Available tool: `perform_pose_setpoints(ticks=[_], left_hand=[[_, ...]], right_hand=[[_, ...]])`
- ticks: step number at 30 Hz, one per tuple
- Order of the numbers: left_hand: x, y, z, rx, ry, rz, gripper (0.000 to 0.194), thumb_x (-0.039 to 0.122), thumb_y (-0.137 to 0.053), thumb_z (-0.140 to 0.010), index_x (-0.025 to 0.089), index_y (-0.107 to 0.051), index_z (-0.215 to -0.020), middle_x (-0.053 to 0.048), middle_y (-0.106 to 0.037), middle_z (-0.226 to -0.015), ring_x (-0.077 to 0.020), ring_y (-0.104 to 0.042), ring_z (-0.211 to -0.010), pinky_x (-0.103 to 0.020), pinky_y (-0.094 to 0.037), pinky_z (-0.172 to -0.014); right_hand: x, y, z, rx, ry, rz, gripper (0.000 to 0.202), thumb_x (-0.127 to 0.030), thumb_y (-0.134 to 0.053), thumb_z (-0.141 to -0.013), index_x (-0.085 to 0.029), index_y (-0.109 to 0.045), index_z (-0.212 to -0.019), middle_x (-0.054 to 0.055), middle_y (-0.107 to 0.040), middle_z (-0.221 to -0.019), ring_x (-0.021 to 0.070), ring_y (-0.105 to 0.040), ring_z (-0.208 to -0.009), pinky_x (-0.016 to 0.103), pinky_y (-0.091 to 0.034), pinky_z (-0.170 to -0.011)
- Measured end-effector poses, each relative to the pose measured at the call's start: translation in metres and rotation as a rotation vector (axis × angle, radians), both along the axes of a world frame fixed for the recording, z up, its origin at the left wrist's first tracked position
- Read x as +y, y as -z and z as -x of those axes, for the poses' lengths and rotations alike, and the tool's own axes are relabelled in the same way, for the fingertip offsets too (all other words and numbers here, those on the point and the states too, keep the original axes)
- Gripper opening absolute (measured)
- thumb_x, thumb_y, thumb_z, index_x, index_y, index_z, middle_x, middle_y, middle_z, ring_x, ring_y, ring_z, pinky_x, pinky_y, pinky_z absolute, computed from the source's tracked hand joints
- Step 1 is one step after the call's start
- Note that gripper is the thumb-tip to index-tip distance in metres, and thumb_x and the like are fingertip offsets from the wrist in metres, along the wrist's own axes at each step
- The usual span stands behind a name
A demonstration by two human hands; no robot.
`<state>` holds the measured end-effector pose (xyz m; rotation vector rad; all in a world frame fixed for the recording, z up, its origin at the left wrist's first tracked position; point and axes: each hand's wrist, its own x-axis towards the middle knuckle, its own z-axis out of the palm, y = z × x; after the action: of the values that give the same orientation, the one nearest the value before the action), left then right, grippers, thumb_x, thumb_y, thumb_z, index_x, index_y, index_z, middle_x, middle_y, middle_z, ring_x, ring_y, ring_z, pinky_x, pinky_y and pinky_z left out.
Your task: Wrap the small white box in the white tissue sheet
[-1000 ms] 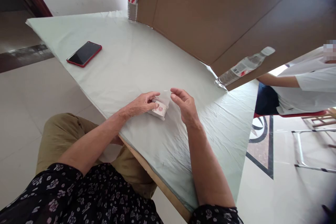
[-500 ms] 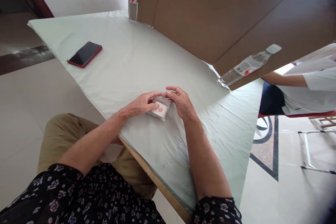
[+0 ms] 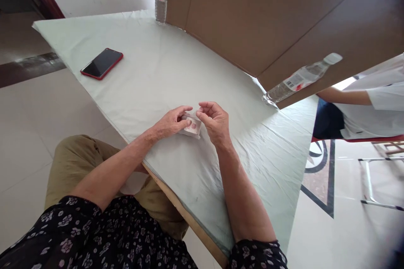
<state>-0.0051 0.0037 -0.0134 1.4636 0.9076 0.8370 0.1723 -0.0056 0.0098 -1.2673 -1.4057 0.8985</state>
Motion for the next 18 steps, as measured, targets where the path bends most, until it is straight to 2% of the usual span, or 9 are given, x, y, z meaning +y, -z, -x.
perform_pose_setpoints(ticks=[5, 8, 14, 18], left_hand=[[0.002, 0.002, 0.0, 0.07, -0.063, -0.088, 0.054, 0.032, -0.058, -0.086, 0.011, -0.055, -0.136, -0.005, -0.07, -0.097, -0.0143, -0.06, -0.083, -0.027, -0.047, -0.075], [0.002, 0.003, 0.0, 0.111, -0.094, -0.152, 0.049, 0.032, -0.054, -0.089, 0.012, -0.056, -0.134, -0.005, -0.07, -0.098, -0.0143, -0.06, -0.082, -0.028, -0.048, -0.078], [0.001, 0.006, -0.002, 0.128, -0.097, -0.203, 0.05, 0.032, -0.047, -0.095, 0.011, -0.051, -0.14, -0.007, -0.072, -0.107, -0.0174, -0.064, -0.097, -0.031, -0.048, -0.095], [-0.001, 0.006, -0.001, 0.174, -0.101, -0.219, 0.051, 0.031, -0.044, -0.097, 0.011, -0.049, -0.143, -0.012, -0.07, -0.122, -0.0205, -0.063, -0.111, -0.036, -0.046, -0.105]], right_hand=[[-0.007, -0.004, 0.007, -0.21, 0.027, -0.099, 0.016, -0.028, -0.063, -0.08, -0.025, -0.069, -0.095, 0.0, -0.072, -0.087, 0.0206, -0.066, -0.091, 0.039, -0.047, -0.094], [-0.012, -0.001, 0.008, -0.313, 0.041, -0.173, 0.015, -0.026, -0.062, -0.083, -0.026, -0.069, -0.097, 0.001, -0.075, -0.089, 0.0228, -0.067, -0.094, 0.042, -0.045, -0.097], [-0.022, 0.006, 0.007, -0.632, -0.024, -0.337, 0.018, -0.022, -0.057, -0.09, -0.029, -0.072, -0.098, 0.004, -0.078, -0.094, 0.0257, -0.067, -0.103, 0.046, -0.04, -0.101], [-0.027, 0.005, 0.003, -0.591, -0.005, -0.379, 0.017, -0.025, -0.056, -0.092, -0.028, -0.071, -0.099, 0.005, -0.078, -0.096, 0.0262, -0.067, -0.107, 0.048, -0.039, -0.104]])
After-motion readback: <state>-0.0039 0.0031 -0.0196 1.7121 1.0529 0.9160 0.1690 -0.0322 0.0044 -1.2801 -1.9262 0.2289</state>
